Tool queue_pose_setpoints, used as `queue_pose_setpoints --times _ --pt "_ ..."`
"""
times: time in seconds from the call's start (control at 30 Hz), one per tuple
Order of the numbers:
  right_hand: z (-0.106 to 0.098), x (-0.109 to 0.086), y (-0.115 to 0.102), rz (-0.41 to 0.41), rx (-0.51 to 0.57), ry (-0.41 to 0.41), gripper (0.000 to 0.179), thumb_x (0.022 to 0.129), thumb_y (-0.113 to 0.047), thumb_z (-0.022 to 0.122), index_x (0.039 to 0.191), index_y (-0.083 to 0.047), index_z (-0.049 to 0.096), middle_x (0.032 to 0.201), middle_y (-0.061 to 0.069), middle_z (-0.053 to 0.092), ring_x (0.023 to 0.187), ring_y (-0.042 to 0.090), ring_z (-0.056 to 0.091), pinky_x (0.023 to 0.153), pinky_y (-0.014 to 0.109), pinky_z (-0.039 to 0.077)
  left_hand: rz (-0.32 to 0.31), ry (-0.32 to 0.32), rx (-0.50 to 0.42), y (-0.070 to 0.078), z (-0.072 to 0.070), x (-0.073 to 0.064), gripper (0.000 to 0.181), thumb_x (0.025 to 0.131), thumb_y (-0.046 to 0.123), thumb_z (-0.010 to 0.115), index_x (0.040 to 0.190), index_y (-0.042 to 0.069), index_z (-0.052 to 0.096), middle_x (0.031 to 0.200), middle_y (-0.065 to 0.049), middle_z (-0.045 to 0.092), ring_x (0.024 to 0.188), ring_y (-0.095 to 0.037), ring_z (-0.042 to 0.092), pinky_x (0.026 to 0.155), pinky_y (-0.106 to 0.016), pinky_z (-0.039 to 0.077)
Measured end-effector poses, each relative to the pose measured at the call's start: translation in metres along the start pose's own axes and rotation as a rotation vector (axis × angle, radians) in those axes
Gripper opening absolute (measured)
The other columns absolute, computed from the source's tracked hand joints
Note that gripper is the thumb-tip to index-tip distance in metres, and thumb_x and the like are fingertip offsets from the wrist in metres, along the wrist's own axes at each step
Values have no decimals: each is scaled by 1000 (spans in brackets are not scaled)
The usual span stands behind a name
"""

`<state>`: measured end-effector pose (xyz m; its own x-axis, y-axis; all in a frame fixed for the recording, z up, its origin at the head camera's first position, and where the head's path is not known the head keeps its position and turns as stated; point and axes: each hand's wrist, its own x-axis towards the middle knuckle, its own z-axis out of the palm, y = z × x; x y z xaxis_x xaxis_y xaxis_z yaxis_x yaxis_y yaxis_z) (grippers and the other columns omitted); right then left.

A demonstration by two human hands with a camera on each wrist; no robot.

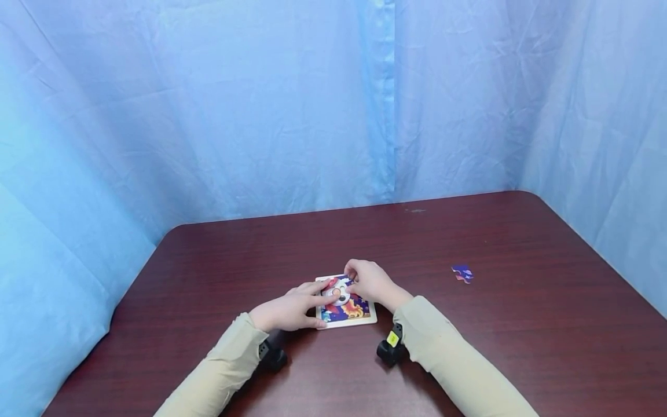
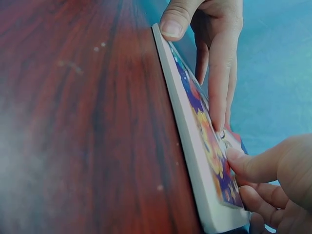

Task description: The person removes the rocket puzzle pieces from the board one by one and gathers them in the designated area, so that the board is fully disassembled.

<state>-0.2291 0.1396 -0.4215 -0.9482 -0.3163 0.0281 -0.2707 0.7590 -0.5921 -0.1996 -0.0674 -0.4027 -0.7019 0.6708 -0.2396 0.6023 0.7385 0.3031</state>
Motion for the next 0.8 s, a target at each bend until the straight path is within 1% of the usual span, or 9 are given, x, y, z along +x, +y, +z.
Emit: queue_pose_setpoints --times 0.17,0.3,0.43,0.63,0.8 --pt "1 -1 2 2 32 1 21 80 -6 74 95 -10 59 82 1 58 74 14 51 72 29 47 -13 -9 4 1 -1 0 65 87 38 65 145 30 38 157 -5 21 143 -29 22 112 -50 25" --pt "0 -2 6 -22 54 -1 21 81 -7 73 97 -10 60 83 1 58 74 13 52 72 29 49 -12 -8 -4 1 -2 0 65 87 38 66 145 30 39 158 -4 21 143 -28 22 112 -50 25" --pt "0 -3 10 -51 76 16 17 83 -9 72 96 -11 61 83 0 60 74 12 54 72 29 49 -4 -1 -1 1 -1 -1 65 86 38 66 145 29 39 157 -4 22 143 -28 22 111 -51 25" --pt "-4 -4 12 -59 144 41 8 85 -10 69 92 -11 66 81 0 60 74 13 53 71 29 47 -6 -3 -2 1 -2 -1 65 86 39 66 145 30 39 157 -4 22 142 -28 22 112 -51 25" --pt "-5 -5 13 -58 168 46 5 85 -9 69 89 -11 67 79 0 60 73 13 54 71 29 47 -12 -4 -5 0 -1 -1 65 87 39 65 145 31 38 157 -4 22 142 -28 23 112 -51 25"
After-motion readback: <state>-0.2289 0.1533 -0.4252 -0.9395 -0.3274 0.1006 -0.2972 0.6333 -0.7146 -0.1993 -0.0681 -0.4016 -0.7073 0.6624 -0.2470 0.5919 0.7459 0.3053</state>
